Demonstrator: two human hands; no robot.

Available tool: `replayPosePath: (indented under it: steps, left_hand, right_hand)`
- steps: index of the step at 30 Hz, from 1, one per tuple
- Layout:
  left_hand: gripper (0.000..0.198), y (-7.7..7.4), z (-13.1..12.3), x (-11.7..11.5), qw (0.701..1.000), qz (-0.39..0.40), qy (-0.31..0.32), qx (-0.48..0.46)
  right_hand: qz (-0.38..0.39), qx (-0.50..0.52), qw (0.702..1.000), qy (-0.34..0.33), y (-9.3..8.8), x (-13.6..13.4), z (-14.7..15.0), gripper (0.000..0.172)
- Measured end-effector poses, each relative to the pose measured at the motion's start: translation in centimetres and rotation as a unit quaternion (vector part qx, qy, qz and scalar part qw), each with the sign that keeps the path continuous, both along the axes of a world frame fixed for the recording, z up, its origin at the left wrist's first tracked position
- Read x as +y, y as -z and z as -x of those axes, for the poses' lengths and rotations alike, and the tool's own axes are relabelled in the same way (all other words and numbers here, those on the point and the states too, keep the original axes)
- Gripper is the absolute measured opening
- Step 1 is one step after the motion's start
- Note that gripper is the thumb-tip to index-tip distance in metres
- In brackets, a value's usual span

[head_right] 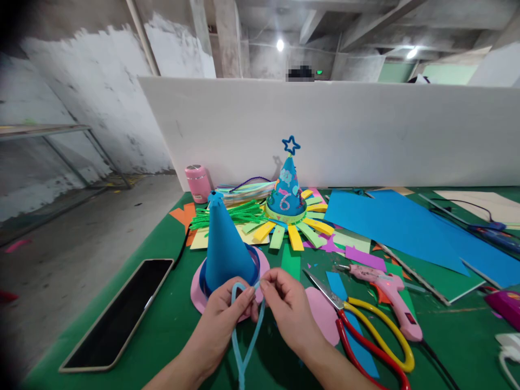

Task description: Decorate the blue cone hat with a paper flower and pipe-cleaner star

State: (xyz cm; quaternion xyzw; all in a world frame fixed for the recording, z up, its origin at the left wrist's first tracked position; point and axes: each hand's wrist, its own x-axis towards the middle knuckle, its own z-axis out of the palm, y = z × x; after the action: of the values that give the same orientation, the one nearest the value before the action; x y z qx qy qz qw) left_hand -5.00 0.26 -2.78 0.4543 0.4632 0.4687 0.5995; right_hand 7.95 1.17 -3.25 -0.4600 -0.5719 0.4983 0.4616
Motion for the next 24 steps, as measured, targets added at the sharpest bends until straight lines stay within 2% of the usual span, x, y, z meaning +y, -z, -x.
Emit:
replayPosePath:
  steps: [5,10,14,19,24]
  left_hand:
    - [0.021,0.1,-0.2,-0.1,0.997,0.042,0.024,-0.057]
    - [0.023,0.2,-0.3,-0.2,0.998,0.048,0.022,0.021]
    - [0.023,0.0,-0.4,-0.2,0.999,0.036,0.012,0.024]
    - [0.021,-0.4,-0.2,-0.1,0.993,0.08,0.042,-0.074]
    - [0.017,-0.3,0.1,-0.3,0.97,0.129,0.08,-0.188]
  right_hand:
    - [0.034,0.027,0.999,-0.023,0.2,0.0,0.1,0.019]
    - [0.017,-0.005,1.0,-0.025,0.1,0.2,-0.1,0.016]
    - [0.005,-0.003,0.999,-0.042,-0.3,0.4,-0.4,0.014]
    - [0.056,0.096,0.989,-0.101,-0.4,0.6,-1.0,0.013]
    - [0.104,0.215,0.959,-0.152,0.7,0.7,-1.2,0.018]
